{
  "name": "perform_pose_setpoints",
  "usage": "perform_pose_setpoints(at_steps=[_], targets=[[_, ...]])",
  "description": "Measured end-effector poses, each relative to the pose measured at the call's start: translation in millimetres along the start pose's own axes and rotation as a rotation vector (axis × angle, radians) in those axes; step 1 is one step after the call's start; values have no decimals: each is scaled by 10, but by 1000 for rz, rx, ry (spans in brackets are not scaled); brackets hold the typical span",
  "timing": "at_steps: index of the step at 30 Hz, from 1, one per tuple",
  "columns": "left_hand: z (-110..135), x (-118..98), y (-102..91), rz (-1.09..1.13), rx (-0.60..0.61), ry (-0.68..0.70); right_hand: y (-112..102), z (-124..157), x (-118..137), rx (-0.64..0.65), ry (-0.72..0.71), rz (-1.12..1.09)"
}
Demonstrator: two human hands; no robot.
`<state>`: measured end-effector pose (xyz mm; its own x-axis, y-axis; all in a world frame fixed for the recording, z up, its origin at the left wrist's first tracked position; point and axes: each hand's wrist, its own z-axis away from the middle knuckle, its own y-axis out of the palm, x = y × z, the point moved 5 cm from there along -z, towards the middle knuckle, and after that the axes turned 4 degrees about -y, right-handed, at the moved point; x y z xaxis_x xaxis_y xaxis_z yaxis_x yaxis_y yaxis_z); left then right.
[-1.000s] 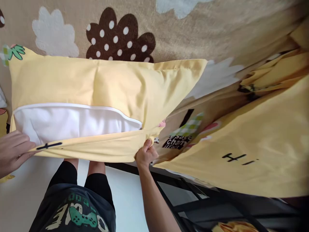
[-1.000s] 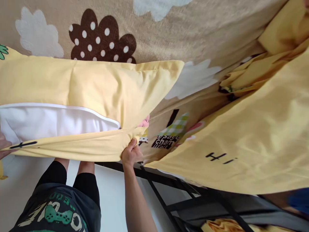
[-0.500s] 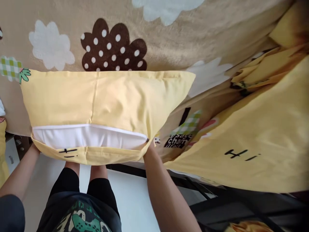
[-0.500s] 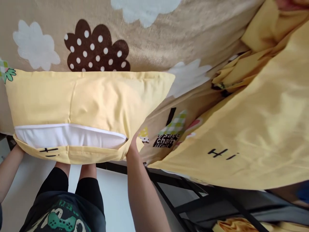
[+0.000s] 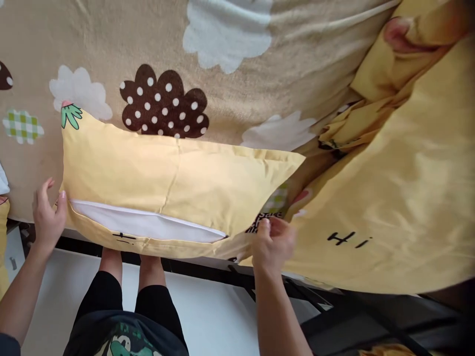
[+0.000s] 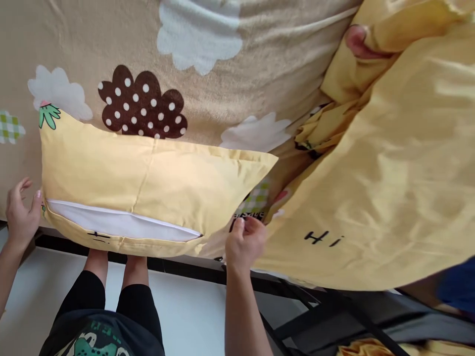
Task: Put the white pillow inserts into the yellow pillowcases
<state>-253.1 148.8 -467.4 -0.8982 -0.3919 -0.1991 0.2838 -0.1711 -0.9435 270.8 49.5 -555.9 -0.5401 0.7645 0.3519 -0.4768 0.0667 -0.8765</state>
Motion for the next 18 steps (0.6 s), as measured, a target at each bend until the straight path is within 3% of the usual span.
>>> perform_pose_setpoints(at_steps=[2, 3, 6, 8, 9, 11, 13, 16, 18], targets=[[53, -646, -53, 66, -28, 256, -118, 117, 557, -131, -198, -54], [71, -993, -25, 96, 11, 388, -120, 221, 918, -134, -346, -98], [-4, -1893, 266, 109, 183, 628, 183, 588, 1995, 189, -713, -166], [-176, -2208, 560, 57, 285, 643, 475, 725, 2439, 391, -837, -138], [-281, -2243, 704, 19, 330, 629, 611, 714, 2524, 454, -863, -102], [-500, -2044, 928, -67, 384, 574, 813, 502, 2385, 482, -829, 7], [-724, -1539, 1001, -136, 349, 456, 875, 88, 1891, 427, -689, 143], [-975, -596, 871, -179, 310, 180, 699, -588, 891, 394, -410, 336], [-1025, -194, 706, -210, 369, 53, 488, -845, 416, 456, -322, 436]])
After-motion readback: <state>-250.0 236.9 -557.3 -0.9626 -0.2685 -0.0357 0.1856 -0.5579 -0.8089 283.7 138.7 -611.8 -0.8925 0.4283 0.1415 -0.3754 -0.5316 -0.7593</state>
